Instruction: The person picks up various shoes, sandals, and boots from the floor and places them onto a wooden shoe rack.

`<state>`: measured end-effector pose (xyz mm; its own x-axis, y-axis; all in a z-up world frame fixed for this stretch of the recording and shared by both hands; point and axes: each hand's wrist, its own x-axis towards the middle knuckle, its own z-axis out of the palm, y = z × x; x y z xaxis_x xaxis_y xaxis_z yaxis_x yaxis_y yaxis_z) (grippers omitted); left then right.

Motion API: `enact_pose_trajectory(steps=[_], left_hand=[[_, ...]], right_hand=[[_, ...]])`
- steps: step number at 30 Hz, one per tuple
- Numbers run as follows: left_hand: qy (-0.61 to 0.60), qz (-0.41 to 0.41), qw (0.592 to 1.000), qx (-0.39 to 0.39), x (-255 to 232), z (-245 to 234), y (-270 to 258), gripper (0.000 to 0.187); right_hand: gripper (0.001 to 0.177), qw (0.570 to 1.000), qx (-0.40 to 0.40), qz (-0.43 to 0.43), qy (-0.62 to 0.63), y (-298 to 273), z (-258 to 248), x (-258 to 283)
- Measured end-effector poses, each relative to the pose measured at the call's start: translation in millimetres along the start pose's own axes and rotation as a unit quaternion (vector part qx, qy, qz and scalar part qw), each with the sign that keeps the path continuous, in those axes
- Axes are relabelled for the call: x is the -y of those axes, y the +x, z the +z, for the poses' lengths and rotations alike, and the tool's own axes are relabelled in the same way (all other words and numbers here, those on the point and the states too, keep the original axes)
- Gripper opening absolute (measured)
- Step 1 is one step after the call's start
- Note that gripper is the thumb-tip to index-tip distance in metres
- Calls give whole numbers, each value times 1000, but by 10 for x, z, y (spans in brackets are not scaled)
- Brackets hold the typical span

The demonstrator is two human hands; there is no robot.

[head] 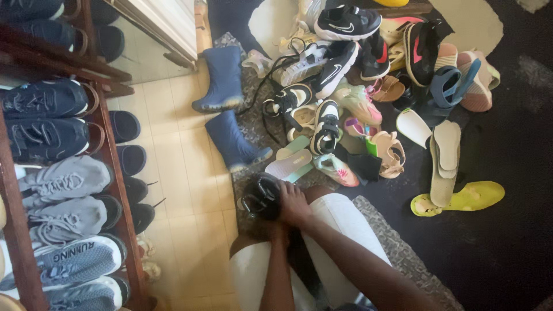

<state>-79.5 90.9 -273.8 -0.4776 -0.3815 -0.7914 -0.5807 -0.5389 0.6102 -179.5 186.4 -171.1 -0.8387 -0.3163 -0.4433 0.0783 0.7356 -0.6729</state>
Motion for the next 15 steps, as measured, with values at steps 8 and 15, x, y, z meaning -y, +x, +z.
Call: enact_pose_trajectory(steps=[8, 15], left_hand=[[-40, -152, 987, 29, -244, -171, 26, 48], [-146, -103, 984, 26, -463, -327, -88, 43]], right_hand=[[112, 997, 11, 71, -15, 202, 123, -99], [92, 995, 20, 93, 17, 199, -49, -13]])
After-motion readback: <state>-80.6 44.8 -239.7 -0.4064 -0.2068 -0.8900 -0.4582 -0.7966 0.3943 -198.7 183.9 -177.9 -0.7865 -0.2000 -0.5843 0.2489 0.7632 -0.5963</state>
